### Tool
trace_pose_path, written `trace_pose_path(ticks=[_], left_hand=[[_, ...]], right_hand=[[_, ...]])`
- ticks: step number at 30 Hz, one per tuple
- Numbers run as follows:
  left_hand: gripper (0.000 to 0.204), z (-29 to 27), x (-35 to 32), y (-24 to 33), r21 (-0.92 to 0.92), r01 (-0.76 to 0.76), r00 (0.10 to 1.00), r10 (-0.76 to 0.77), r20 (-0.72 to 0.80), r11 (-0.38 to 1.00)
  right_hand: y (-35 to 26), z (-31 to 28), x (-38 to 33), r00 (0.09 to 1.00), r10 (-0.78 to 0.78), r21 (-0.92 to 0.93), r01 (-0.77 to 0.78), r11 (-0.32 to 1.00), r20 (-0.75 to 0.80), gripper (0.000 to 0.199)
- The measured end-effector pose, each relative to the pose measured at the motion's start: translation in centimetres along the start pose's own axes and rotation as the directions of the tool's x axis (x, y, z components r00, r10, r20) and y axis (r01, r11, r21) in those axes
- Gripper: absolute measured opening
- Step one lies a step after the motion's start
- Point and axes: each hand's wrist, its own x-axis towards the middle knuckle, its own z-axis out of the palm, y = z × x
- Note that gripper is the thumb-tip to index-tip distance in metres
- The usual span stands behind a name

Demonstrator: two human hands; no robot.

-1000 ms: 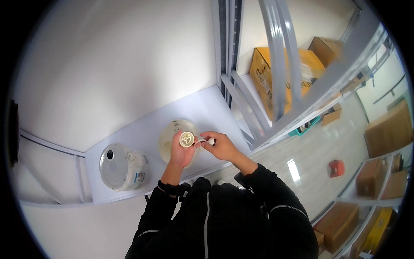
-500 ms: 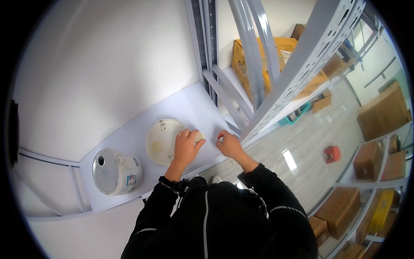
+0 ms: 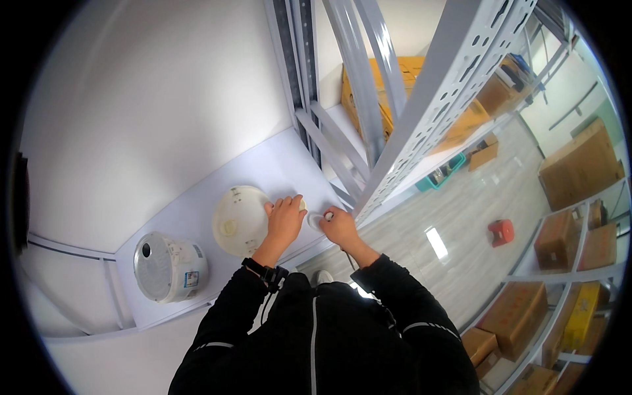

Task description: The person uses a screwdriver to remove screws from a white circular appliance cover and a metal mesh lid on a shelf. They unscrew multiple fasteners, lift off the covers, and place them aside, revealing the interior of the appliance.

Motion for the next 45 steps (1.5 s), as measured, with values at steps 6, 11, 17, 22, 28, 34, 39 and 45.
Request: trace_pose_path(ticks=[6, 11, 17, 22, 28, 34, 39, 45], left_hand=[[0.044, 0.5, 0.4, 1.0, 0.011, -0.033, 0.993, 0.031, 0.113, 0.999], [0.047, 2.8, 1.0, 0.5, 0.025, -0.045, 0.996, 0.043, 0.082, 0.999], [0.062, 2.1, 1.9, 0.7, 0.032, -0.046, 0.996, 0.043, 0.078, 0.998], [0.057, -2.7, 1.3, 2.0, -0.144, 0.044, 0.995, -0.031, 0.093, 0.989], [0.045, -2.6, 0.0, 0.8, -0.404, -0.046, 0.995, 0.078, 0.062, 0.914], [0.023, -0.9, -0.9, 1.5, -0.455, -0.018, 0.986, 0.092, 0.139, 0.891], [0.013, -0.1, -0.4, 2.4, -0.365, -0.015, 0.974, 0.096, 0.205, 0.931], [0.023, 1.5, -0.4, 2.3, -0.278, -0.095, 0.989, 0.122, 0.083, 0.956]], right_hand=[[0.3, 0.5, 0.1, 0.999, -0.025, -0.093, 0.021, 0.995, -0.04, 0.027], [0.0, 0.5, -0.2, 0.999, 0.013, -0.074, -0.016, 0.997, -0.044, 0.037], [0.1, -0.8, -1.4, 0.999, -0.047, -0.039, 0.046, 0.998, -0.023, 0.053], [-1.8, -3.9, -2.3, 0.998, -0.068, 0.053, 0.067, 0.996, 0.013, 0.049], [-1.5, -4.7, -1.3, 0.994, -0.066, 0.169, 0.05, 0.984, 0.086, 0.042], [-3.5, -6.3, -1.9, 0.986, 0.016, 0.218, -0.052, 0.975, 0.164, 0.044], [-4.3, -7.3, -2.8, 0.984, 0.037, 0.223, -0.076, 0.972, 0.174, 0.042], [-3.4, -7.7, -3.3, 0.984, 0.013, 0.253, -0.058, 0.966, 0.177, 0.042]])
